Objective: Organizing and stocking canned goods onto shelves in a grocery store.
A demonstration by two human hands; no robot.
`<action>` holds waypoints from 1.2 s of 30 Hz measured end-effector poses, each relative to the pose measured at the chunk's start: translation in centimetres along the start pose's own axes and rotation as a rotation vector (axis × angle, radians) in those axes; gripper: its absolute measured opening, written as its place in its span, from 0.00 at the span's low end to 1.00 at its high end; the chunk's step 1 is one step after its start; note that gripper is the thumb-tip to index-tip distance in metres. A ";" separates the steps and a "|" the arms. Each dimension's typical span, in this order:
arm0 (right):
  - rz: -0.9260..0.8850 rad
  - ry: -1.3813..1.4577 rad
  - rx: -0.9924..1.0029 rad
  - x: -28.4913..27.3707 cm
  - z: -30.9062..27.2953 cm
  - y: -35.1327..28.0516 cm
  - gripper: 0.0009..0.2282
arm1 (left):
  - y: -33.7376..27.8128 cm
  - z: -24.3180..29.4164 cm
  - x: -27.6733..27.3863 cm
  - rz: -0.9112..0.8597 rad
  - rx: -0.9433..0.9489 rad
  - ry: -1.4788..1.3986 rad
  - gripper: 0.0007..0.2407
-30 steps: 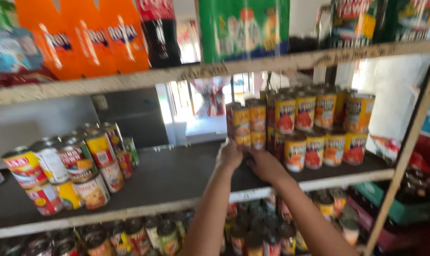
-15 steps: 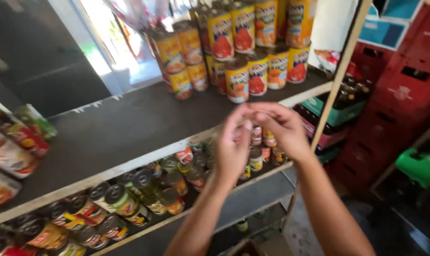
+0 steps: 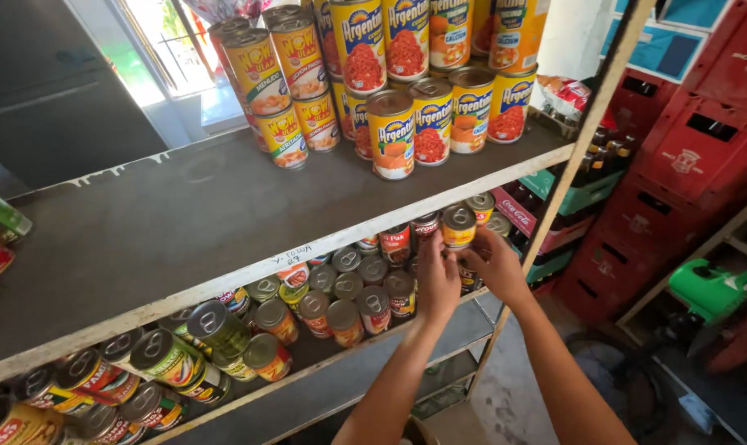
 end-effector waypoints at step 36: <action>0.024 -0.646 -0.314 13.5 -25.7 11.7 0.15 | 12.6 5.9 -27.4 0.012 -0.038 0.504 0.19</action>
Point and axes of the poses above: each hand's wrist, its own y-axis towards the middle knuckle, its own x-axis out of the palm, z = x × y, the point moved 8 cm from there along y, towards the middle knuckle, and after that the axes turned 13 degrees about -z, right-handed, at the moved point
